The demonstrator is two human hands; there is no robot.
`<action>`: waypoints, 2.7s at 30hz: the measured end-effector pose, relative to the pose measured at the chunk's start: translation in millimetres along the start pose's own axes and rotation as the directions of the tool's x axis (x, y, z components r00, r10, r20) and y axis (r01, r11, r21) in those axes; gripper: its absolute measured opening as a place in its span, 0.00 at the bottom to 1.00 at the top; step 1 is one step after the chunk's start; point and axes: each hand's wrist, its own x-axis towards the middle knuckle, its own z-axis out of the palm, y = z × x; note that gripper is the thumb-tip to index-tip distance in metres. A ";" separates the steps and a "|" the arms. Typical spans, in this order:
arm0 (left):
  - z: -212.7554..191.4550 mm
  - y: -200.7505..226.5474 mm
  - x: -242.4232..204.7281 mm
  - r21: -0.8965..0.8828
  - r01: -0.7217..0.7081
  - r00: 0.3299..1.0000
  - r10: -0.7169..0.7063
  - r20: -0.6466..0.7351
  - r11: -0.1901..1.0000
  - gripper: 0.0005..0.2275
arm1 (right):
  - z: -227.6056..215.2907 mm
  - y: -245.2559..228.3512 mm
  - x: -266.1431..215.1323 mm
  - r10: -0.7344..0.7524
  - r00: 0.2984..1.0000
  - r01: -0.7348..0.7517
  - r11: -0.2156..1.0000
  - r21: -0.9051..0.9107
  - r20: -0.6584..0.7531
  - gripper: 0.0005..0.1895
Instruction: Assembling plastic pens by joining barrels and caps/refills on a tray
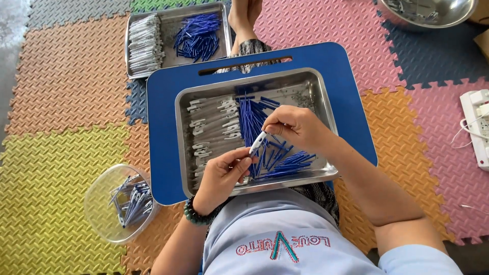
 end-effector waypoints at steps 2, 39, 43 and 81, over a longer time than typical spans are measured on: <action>-0.1 1.5 -0.9 0.002 0.003 1.000 -0.003 -0.001 1.000 0.13 | -0.2 1.2 -0.3 -0.003 1.000 0.003 1.000 0.002 0.010 0.08; -6.2 -0.2 3.3 0.348 -0.165 0.983 0.184 -0.021 0.923 0.13 | 14.7 -12.2 5.5 0.361 0.928 -0.359 0.933 -0.032 0.089 0.31; -81.4 5.2 -14.4 0.457 -0.207 0.959 0.273 -0.081 0.865 0.16 | -5.7 -11.8 4.5 0.292 0.956 -0.284 0.928 -0.241 -0.002 0.19; -64.9 -52.3 12.6 0.948 -0.129 0.905 0.425 -0.007 0.290 0.08 | 20.0 180.5 -42.6 0.110 0.967 -0.256 0.435 -0.864 -0.231 0.05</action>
